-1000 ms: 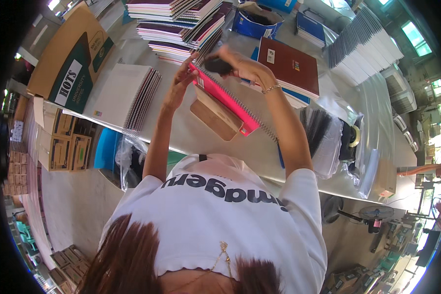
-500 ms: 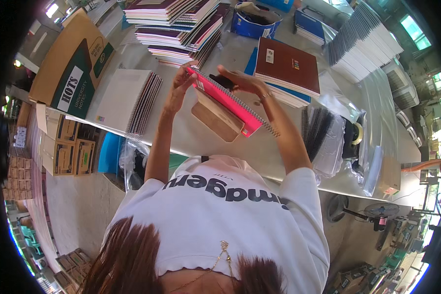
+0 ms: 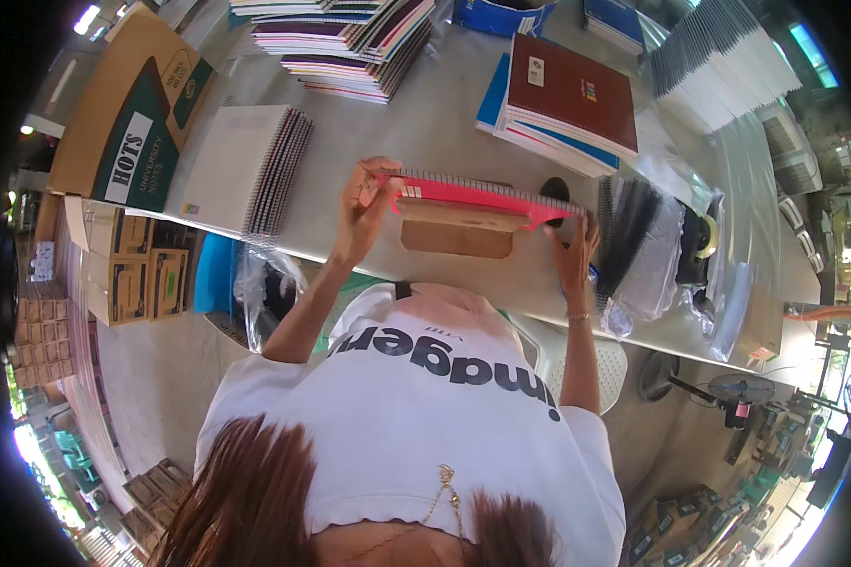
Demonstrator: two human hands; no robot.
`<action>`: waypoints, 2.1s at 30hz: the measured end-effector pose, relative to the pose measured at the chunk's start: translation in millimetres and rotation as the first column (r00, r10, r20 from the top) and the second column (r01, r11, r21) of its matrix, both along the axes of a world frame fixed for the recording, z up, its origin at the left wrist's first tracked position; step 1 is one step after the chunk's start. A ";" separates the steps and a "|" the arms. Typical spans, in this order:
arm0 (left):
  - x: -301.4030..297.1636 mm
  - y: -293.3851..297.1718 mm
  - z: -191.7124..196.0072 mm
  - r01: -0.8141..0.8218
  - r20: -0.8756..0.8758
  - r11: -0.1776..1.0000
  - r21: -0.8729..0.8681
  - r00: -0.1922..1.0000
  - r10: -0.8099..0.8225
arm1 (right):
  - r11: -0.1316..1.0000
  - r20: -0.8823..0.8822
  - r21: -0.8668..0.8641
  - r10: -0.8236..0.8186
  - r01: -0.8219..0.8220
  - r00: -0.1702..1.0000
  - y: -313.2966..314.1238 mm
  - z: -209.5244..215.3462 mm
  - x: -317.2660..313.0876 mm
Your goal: The person places notebooks one at a time into a wooden holder, threads a plastic spiral through the punched holes, and uses shears to trim the excess spiral wire.
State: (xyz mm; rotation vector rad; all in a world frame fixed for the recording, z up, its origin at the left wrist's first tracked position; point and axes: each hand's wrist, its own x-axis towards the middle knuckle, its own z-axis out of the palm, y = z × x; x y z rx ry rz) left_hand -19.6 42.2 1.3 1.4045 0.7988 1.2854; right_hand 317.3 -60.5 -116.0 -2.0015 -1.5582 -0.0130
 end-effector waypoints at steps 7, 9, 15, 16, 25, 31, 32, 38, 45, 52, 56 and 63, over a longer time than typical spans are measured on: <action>-13.5 19.5 3.6 0.025 -0.365 0.992 0.127 0.931 0.024 | 0.923 0.147 -0.208 -0.299 0.325 0.943 -63.6 -16.2 -20.7; -10.1 18.0 4.1 -0.012 -0.337 0.982 0.191 0.938 0.077 | 0.904 0.127 -0.265 -0.312 0.335 0.942 -65.4 -9.3 -24.8; -11.9 19.1 13.2 -0.004 -0.438 0.970 0.244 0.892 0.113 | 0.877 -0.442 0.055 -0.408 0.478 0.799 -64.7 14.8 -34.1; -11.8 18.6 17.7 -0.005 -0.469 0.976 0.217 0.877 0.109 | 0.856 -0.522 0.123 -0.375 0.503 0.766 -64.2 28.8 -38.3; -11.8 22.5 2.9 0.055 -0.087 0.997 -0.058 0.994 -0.060 | 0.918 -0.761 0.368 0.207 0.147 0.615 -19.8 137.2 -148.7; -3.7 10.7 16.7 0.056 -0.059 0.985 0.161 0.997 -0.047 | 0.934 -0.633 0.346 0.306 -0.093 0.711 1.0 166.3 -184.6; -4.2 9.1 18.1 0.048 -0.128 0.971 0.236 0.992 -0.018 | 0.922 -0.506 0.364 0.316 -0.133 0.803 4.7 160.2 -182.8; -4.7 9.2 15.7 -0.067 -0.361 0.997 0.048 0.929 0.079 | 0.932 -0.537 0.350 0.281 -0.092 0.796 21.4 148.1 -176.8; -0.5 14.2 3.3 -0.050 -0.108 0.992 0.113 0.992 0.062 | 0.939 -0.616 0.329 0.292 -0.097 0.731 26.4 151.3 -172.2; -12.3 17.3 0.9 0.094 -0.070 0.995 -0.032 0.993 -0.096 | 0.924 -0.592 0.360 0.333 -0.128 0.734 25.4 144.5 -168.8; -9.8 21.0 4.3 0.117 -0.063 0.990 0.075 0.992 -0.112 | 0.929 -0.636 0.351 0.327 -0.115 0.699 24.1 145.1 -169.1; -14.8 19.9 9.6 0.131 -0.036 0.989 -0.072 0.990 -0.134 | 0.925 -0.661 0.367 0.335 -0.100 0.672 24.5 145.1 -169.6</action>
